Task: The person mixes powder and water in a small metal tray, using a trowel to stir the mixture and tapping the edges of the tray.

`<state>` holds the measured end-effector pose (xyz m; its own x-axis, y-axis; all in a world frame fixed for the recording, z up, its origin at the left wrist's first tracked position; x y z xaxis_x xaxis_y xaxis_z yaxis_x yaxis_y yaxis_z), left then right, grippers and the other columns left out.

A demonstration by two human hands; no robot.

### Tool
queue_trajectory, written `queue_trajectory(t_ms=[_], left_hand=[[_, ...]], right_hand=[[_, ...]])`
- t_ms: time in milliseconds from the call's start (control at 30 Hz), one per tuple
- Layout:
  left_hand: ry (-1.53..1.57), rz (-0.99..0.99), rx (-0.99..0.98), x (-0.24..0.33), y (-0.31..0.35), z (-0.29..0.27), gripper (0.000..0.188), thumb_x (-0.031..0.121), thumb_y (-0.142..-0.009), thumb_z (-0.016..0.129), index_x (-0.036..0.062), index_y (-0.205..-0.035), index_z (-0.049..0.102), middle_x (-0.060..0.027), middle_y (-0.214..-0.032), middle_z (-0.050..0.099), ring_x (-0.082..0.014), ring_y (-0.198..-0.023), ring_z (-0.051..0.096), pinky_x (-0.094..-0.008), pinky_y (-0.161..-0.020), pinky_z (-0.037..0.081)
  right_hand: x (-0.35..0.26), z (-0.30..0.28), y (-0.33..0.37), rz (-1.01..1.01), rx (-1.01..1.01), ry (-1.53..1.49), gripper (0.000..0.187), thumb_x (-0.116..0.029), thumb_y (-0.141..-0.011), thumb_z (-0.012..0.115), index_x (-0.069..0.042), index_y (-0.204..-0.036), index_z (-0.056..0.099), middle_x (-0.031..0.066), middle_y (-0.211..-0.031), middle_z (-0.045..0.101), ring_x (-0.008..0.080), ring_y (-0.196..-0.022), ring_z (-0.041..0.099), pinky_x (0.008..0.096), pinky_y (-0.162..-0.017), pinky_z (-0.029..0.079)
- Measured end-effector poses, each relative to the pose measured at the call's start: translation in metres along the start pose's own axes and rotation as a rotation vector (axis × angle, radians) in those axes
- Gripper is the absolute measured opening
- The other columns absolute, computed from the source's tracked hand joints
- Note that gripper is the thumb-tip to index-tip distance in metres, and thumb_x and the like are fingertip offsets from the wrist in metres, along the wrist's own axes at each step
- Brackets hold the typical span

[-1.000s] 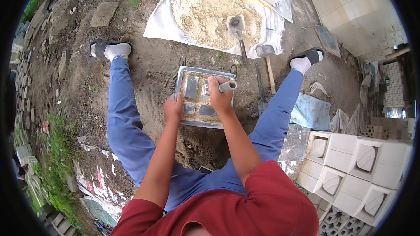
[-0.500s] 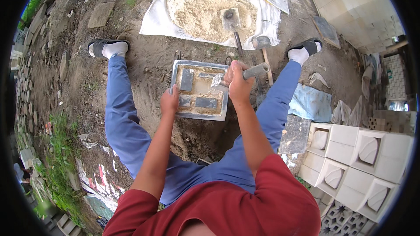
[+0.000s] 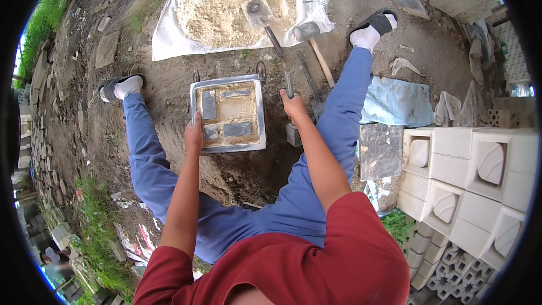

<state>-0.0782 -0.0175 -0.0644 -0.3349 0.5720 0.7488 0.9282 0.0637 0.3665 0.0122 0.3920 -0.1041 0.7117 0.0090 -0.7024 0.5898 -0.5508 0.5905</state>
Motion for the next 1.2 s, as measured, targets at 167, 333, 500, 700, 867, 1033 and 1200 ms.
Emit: queue_trajectory(t_ms=[167,333,500,700,867,1033,1200], left_hand=[[0.307,-0.099,-0.222,-0.031,-0.015,0.008,0.077,0.067,-0.098,0.054,0.0011,-0.137,0.059,-0.0076,-0.122,0.066,-0.0194,-0.111,0.059,-0.0339,-0.097,0.046],[0.153,-0.118,-0.201,-0.012,-0.027,0.004,0.074,0.064,-0.097,0.057,0.0022,-0.138,0.060,-0.0081,-0.120,0.066,-0.0200,-0.107,0.061,-0.0354,-0.096,0.047],[0.238,-0.205,-0.192,-0.005,-0.040,0.006,0.077,0.062,-0.098,0.059,0.0001,-0.143,0.055,-0.0105,-0.130,0.064,-0.0215,-0.115,0.060,-0.0357,-0.101,0.046],[0.347,-0.206,-0.241,-0.012,-0.040,0.008,0.078,0.063,-0.097,0.059,0.0007,-0.144,0.055,-0.0116,-0.131,0.064,-0.0224,-0.116,0.061,-0.0359,-0.101,0.046],[0.307,-0.110,-0.286,0.008,-0.037,0.016,0.077,0.063,-0.097,0.059,0.0008,-0.143,0.056,-0.0114,-0.131,0.065,-0.0215,-0.116,0.060,-0.0353,-0.102,0.045],[0.298,-0.092,-0.238,-0.019,-0.048,0.005,0.084,0.069,-0.094,0.059,-0.0022,-0.139,0.059,-0.0163,-0.129,0.067,-0.0245,-0.119,0.061,-0.0357,-0.103,0.045],[0.185,-0.006,-0.180,-0.028,-0.070,-0.002,0.093,0.075,-0.092,0.053,-0.0077,-0.133,0.062,-0.0283,-0.129,0.066,-0.0380,-0.125,0.062,-0.0404,-0.105,0.045]], right_hand=[[-0.041,0.008,0.005,-0.296,0.132,0.360,0.058,-0.047,-0.097,0.062,0.005,-0.123,0.061,0.0308,-0.112,0.065,0.0473,-0.107,0.063,0.0538,-0.098,0.048],[-0.063,0.026,0.023,-0.470,-0.035,-0.013,0.059,-0.053,-0.100,0.056,0.000,-0.124,0.065,0.0250,-0.122,0.065,0.0418,-0.117,0.061,0.0465,-0.102,0.047],[-0.055,0.075,0.047,-0.293,-0.293,-0.067,0.106,-0.070,-0.089,0.061,0.011,-0.152,0.035,0.0356,-0.149,0.046,0.0441,-0.141,0.045,0.0433,-0.115,0.038],[-0.039,0.096,0.033,-0.286,-0.284,0.069,0.123,-0.070,-0.081,0.068,0.017,-0.154,0.022,0.0387,-0.154,0.036,0.0451,-0.146,0.038,0.0425,-0.119,0.034],[-0.026,0.099,0.023,-0.190,-0.198,-0.041,0.109,-0.064,-0.084,0.066,0.014,-0.152,0.030,0.0385,-0.146,0.047,0.0456,-0.139,0.048,0.0433,-0.114,0.039],[-0.042,0.104,0.053,-0.169,-0.231,0.137,0.085,-0.064,-0.091,0.058,0.014,-0.125,0.059,0.0380,-0.117,0.065,0.0475,-0.118,0.063,0.0465,-0.101,0.048],[-0.056,0.096,0.054,-0.305,-0.033,0.107,0.091,-0.071,-0.091,0.056,0.015,-0.120,0.061,0.0387,-0.119,0.064,0.0484,-0.116,0.063,0.0473,-0.099,0.048]])
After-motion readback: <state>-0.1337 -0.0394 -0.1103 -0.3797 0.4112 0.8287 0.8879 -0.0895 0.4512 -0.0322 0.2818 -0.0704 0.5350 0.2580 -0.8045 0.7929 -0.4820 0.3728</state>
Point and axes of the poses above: each hand's wrist, its own y-axis away from the middle knuckle, its own z-axis out of the palm, x = y × z, the point moved 9 cm from there along -y, towards the middle knuckle
